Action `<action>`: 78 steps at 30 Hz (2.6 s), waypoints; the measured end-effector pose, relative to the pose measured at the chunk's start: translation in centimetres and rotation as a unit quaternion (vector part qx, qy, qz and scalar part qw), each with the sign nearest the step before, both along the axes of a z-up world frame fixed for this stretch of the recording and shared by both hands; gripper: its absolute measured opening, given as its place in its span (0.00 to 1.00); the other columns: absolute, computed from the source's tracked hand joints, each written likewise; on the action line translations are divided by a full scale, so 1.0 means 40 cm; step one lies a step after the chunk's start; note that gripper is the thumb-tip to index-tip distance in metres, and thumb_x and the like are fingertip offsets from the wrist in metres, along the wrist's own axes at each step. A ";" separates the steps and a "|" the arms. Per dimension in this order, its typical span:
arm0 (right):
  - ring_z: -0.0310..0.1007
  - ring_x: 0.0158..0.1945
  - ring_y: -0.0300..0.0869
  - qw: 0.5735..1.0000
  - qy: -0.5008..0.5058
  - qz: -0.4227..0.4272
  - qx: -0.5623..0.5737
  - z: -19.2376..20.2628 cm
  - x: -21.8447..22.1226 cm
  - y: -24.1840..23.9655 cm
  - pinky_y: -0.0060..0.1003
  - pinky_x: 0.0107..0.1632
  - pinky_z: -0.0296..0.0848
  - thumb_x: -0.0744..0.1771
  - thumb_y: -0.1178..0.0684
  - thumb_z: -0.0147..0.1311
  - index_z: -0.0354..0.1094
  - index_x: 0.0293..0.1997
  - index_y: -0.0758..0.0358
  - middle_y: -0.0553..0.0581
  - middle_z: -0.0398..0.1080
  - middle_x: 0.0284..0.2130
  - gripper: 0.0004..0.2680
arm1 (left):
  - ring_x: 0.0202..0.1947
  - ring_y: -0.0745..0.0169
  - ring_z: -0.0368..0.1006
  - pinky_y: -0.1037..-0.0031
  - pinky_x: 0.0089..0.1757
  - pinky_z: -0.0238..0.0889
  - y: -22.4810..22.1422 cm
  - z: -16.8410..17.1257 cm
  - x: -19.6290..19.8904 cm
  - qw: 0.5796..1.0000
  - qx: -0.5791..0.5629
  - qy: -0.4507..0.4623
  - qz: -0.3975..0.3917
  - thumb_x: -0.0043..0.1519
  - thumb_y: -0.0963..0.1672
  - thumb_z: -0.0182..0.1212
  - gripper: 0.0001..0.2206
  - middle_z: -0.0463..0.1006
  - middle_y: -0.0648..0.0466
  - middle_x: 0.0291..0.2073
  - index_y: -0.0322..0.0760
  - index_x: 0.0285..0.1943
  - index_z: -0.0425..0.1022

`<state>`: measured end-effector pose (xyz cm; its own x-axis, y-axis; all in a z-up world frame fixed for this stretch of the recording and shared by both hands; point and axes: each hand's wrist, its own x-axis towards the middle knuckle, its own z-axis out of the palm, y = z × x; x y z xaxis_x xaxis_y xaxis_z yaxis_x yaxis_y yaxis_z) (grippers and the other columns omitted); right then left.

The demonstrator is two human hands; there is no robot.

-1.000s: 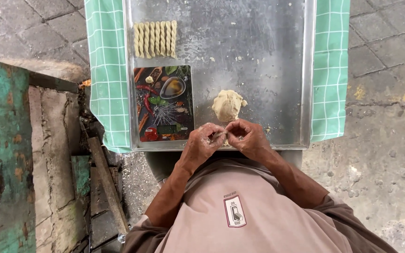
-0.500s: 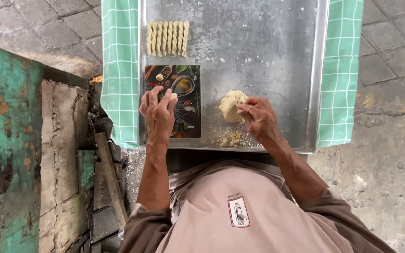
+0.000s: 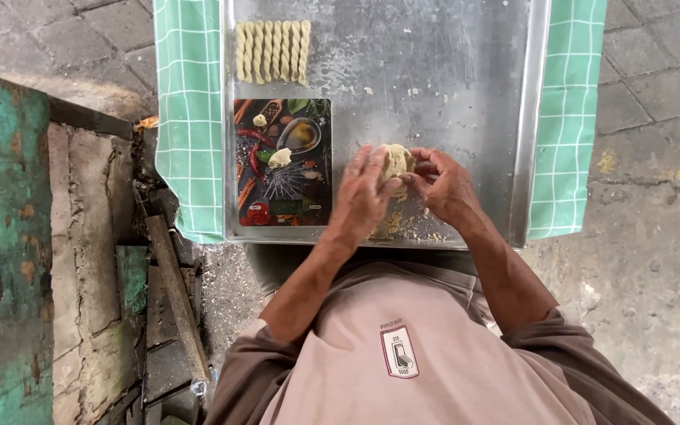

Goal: A person is preparing twisted dough snacks by pinching off portions, rolling them into thin strips, and twisting them into shapes on a metal tray.

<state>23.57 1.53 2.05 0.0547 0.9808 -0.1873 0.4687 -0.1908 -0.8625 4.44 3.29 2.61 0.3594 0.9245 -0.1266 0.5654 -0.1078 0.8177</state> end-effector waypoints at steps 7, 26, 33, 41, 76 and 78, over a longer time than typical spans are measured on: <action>0.80 0.43 0.45 0.999 0.040 -0.033 0.008 -0.006 -0.017 0.037 0.40 0.44 0.81 0.66 0.51 0.70 0.74 0.54 0.62 0.60 0.78 0.40 0.14 | 0.64 0.40 0.69 0.53 0.61 0.66 0.022 -0.169 0.068 0.983 0.164 -0.032 0.074 0.67 0.47 0.62 0.20 0.72 0.45 0.61 0.46 0.68 0.71; 0.78 0.47 0.49 0.986 -0.096 0.010 0.134 -0.107 0.011 -0.021 0.43 0.49 0.76 0.68 0.55 0.63 0.80 0.41 0.56 0.57 0.77 0.41 0.01 | 0.64 0.44 0.67 0.59 0.59 0.71 -0.052 -0.117 0.016 0.933 0.329 0.145 -0.033 0.65 0.42 0.61 0.19 0.66 0.43 0.60 0.35 0.66 0.71; 0.77 0.53 0.57 0.997 -0.040 0.023 0.058 0.009 0.031 -0.014 0.49 0.52 0.76 0.71 0.57 0.54 0.75 0.57 0.62 0.66 0.76 0.49 0.09 | 0.69 0.46 0.59 0.47 0.68 0.40 -0.026 -0.106 -0.043 0.942 0.268 0.198 -0.026 0.70 0.52 0.52 0.20 0.69 0.49 0.63 0.52 0.70 0.70; 0.77 0.38 0.46 0.991 -0.052 -0.078 0.097 0.042 0.098 0.008 0.42 0.42 0.77 0.73 0.55 0.55 0.76 0.54 0.68 0.66 0.77 0.39 0.08 | 0.56 0.41 0.68 0.53 0.46 0.67 0.092 -0.123 -0.300 0.882 0.339 0.271 0.185 0.64 0.50 0.67 0.21 0.72 0.46 0.57 0.43 0.65 0.77; 0.81 0.40 0.47 0.946 0.003 0.108 0.307 -0.039 0.003 -0.027 0.38 0.42 0.81 0.57 0.52 0.77 0.78 0.55 0.58 0.58 0.77 0.46 0.21 | 0.30 0.69 0.75 0.74 0.34 0.72 -0.061 0.043 0.028 0.903 -0.134 -0.362 0.188 0.61 0.49 0.73 0.18 0.80 0.49 0.29 0.29 0.49 0.80; 0.81 0.39 0.47 0.947 0.003 0.086 0.309 -0.037 -0.001 -0.045 0.38 0.42 0.81 0.59 0.53 0.76 0.79 0.52 0.58 0.57 0.78 0.45 0.18 | 0.30 0.67 0.78 0.73 0.35 0.73 -0.079 0.011 0.019 0.919 -0.144 -0.329 0.165 0.64 0.50 0.70 0.16 0.81 0.50 0.29 0.34 0.48 0.82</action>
<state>23.52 -0.25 0.56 -0.1157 0.8976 0.4253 0.4413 0.4300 -0.7876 5.21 0.13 3.06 0.1529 0.9591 -0.2383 -0.0989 0.2548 0.9619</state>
